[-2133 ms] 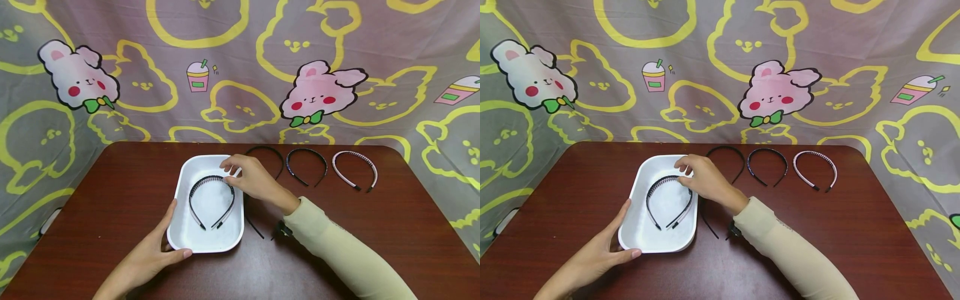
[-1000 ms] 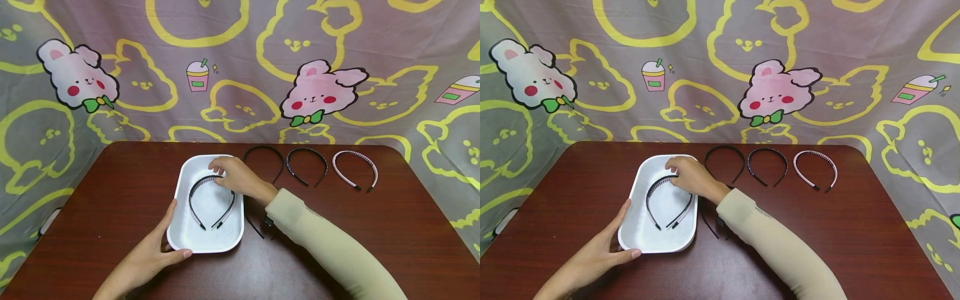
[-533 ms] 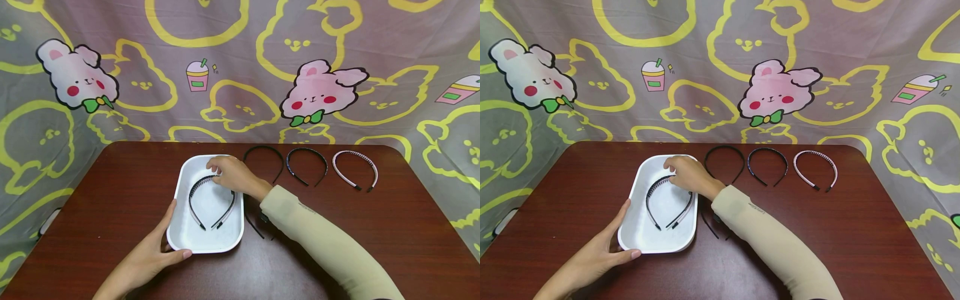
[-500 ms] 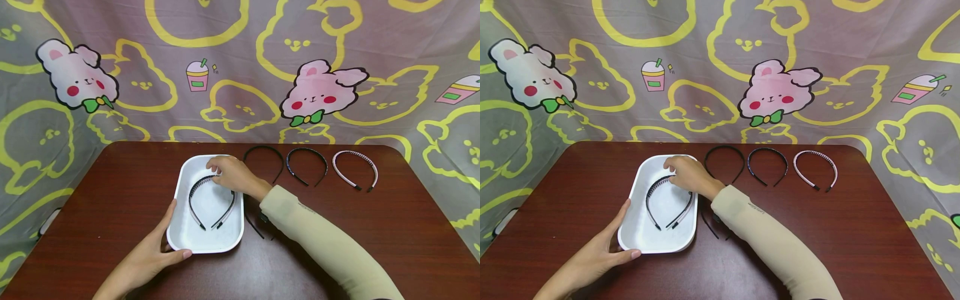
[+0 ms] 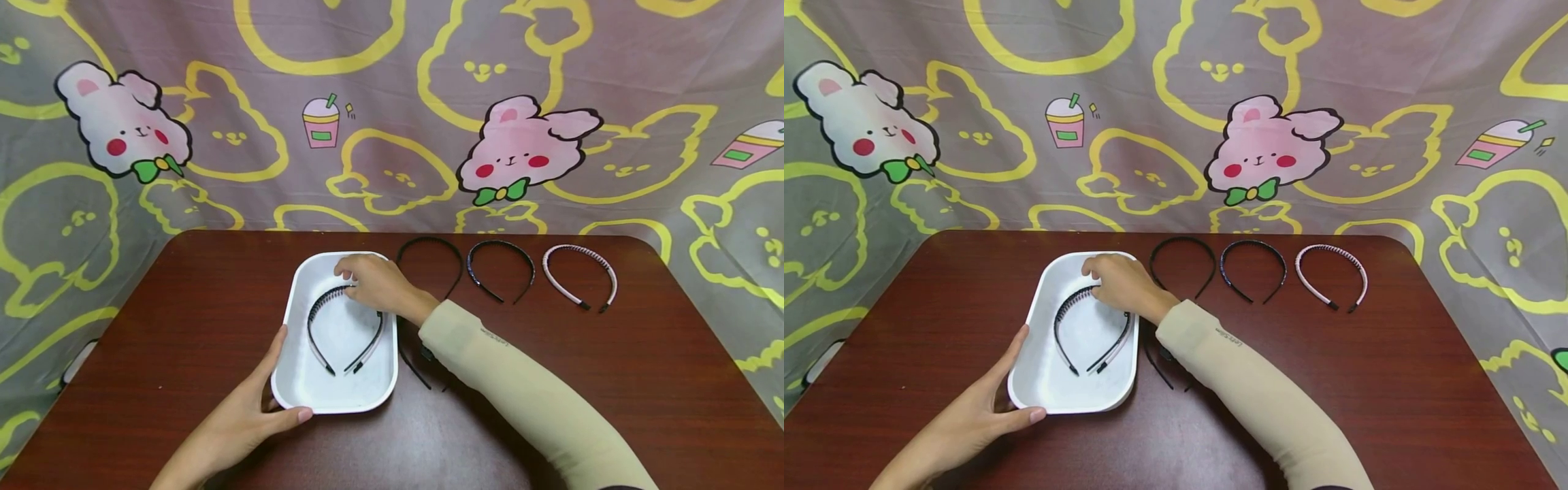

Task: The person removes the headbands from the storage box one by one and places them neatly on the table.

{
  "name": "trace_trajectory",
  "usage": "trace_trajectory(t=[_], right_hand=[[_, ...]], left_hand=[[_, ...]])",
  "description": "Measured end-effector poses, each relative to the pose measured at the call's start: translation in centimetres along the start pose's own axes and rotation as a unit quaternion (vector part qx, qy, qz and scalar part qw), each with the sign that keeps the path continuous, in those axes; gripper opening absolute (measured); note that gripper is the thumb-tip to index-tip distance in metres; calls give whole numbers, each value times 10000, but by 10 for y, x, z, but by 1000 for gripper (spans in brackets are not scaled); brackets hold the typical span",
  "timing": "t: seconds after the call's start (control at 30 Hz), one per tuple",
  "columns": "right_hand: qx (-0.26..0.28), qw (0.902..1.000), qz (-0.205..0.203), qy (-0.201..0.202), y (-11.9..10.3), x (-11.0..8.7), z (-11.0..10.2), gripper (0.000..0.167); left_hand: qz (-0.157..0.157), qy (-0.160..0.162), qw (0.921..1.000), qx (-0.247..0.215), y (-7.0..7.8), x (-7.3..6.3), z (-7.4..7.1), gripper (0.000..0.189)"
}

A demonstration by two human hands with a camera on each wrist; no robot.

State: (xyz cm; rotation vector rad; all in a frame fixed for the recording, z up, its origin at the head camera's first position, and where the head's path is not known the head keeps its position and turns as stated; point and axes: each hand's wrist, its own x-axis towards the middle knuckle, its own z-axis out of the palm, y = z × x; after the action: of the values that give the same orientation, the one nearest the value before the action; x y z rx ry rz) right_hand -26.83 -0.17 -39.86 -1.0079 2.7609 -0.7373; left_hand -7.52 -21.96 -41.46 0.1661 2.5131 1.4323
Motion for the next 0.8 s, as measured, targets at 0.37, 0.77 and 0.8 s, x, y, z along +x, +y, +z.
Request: trace_trajectory(t=[0.37, 0.77, 0.8], right_hand=[[-423, 9991, 44, -37, 0, 0, 2, 32], [-667, 9977, 42, -111, 2, 0, 3, 33], [-695, 9975, 50, -124, 2, 0, 4, 33]], left_hand=[[37, 5, 10000, 42, 0, 0, 0, 121], [63, 14, 10000, 36, 1, 0, 0, 120], [74, 25, 9999, 78, 1, 0, 0, 120]])
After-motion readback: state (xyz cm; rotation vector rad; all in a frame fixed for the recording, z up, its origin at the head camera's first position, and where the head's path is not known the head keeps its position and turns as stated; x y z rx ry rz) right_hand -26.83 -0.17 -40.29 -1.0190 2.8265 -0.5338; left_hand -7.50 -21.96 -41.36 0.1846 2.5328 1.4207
